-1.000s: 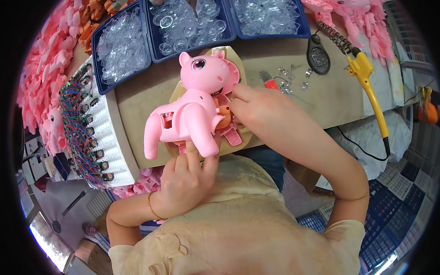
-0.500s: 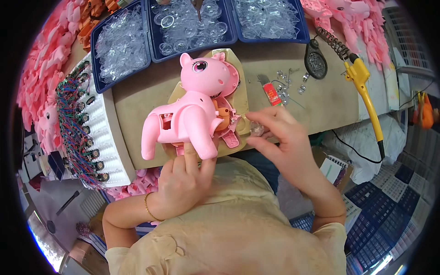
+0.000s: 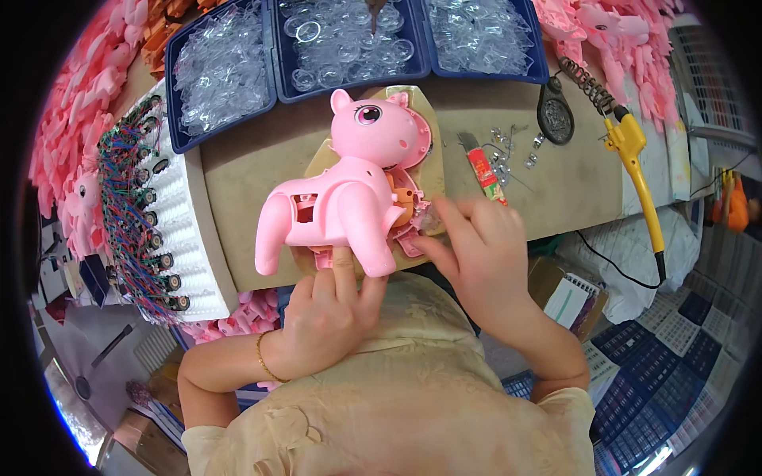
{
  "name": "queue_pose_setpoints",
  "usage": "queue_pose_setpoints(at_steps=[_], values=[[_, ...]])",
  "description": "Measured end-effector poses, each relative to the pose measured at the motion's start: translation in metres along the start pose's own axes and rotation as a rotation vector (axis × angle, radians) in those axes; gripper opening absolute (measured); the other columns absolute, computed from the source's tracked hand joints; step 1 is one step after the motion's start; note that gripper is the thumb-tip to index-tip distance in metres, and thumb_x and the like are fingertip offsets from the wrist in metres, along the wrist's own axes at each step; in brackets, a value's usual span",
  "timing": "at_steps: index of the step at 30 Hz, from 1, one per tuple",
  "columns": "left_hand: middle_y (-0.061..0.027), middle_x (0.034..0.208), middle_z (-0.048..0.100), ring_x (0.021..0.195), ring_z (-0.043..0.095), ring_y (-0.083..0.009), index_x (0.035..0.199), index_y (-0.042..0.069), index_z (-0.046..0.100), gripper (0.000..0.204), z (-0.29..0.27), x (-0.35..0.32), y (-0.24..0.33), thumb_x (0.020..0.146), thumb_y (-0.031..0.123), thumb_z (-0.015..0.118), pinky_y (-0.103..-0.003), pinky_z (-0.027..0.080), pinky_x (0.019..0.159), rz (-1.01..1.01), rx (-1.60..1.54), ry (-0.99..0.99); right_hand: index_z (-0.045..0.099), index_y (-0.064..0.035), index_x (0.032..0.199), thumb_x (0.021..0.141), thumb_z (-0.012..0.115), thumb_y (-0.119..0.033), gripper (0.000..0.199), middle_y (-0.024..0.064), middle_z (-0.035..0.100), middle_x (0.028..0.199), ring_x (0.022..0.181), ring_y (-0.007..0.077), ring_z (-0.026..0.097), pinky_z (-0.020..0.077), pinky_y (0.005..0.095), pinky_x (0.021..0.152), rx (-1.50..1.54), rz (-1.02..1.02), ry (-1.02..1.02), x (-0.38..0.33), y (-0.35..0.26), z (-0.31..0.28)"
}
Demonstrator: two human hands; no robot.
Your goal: Assembling a pink toy pony by soldering internal components and joining the plastic shell parts.
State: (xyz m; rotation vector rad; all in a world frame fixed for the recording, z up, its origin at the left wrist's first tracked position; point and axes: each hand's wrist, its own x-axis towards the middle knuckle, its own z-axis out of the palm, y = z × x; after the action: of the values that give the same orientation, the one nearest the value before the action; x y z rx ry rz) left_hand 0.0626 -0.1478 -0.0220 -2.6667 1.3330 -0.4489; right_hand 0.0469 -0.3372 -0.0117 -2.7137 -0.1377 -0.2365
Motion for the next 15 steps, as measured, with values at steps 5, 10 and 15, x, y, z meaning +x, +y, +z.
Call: queue_pose_setpoints(at_steps=[5,10,15], values=[[-0.0220,0.094,0.066,0.050,0.038,-0.0105,0.103,0.010,0.065,0.024,0.005,-0.005,0.003,0.082,0.013,0.054,-0.023,0.036,0.045,-0.016,0.008,0.061,0.063,0.0000,0.100,0.075,0.067,-0.004,0.026,0.0093,0.058,0.082,0.077,0.0269,0.056,0.0443,0.0351,0.067,0.088,-0.051,-0.191,0.011,0.005,-0.019],[-0.0238,0.097,0.065,0.049,0.043,-0.0103,0.088,0.009,0.063,0.017,0.003,-0.002,0.005,0.072,0.006,0.058,-0.022,0.039,0.045,-0.020,-0.062,0.075,0.064,-0.0003,0.094,0.079,0.058,-0.005,0.017,0.0118,0.060,0.083,0.074,0.0281,0.058,0.0466,0.0368,0.070,0.238,-0.212,0.056,0.073,-0.017,-0.039],[-0.0070,0.071,0.055,0.055,0.044,-0.0107,0.079,0.011,0.056,0.003,0.002,-0.004,0.003,0.079,0.012,0.053,-0.023,0.035,0.047,-0.004,0.021,0.024,0.064,-0.0088,0.090,0.078,0.057,-0.017,0.016,0.0090,0.062,0.074,0.070,0.0233,0.059,0.0445,0.0364,0.074,0.107,-0.591,-0.452,0.122,-0.045,-0.018]])
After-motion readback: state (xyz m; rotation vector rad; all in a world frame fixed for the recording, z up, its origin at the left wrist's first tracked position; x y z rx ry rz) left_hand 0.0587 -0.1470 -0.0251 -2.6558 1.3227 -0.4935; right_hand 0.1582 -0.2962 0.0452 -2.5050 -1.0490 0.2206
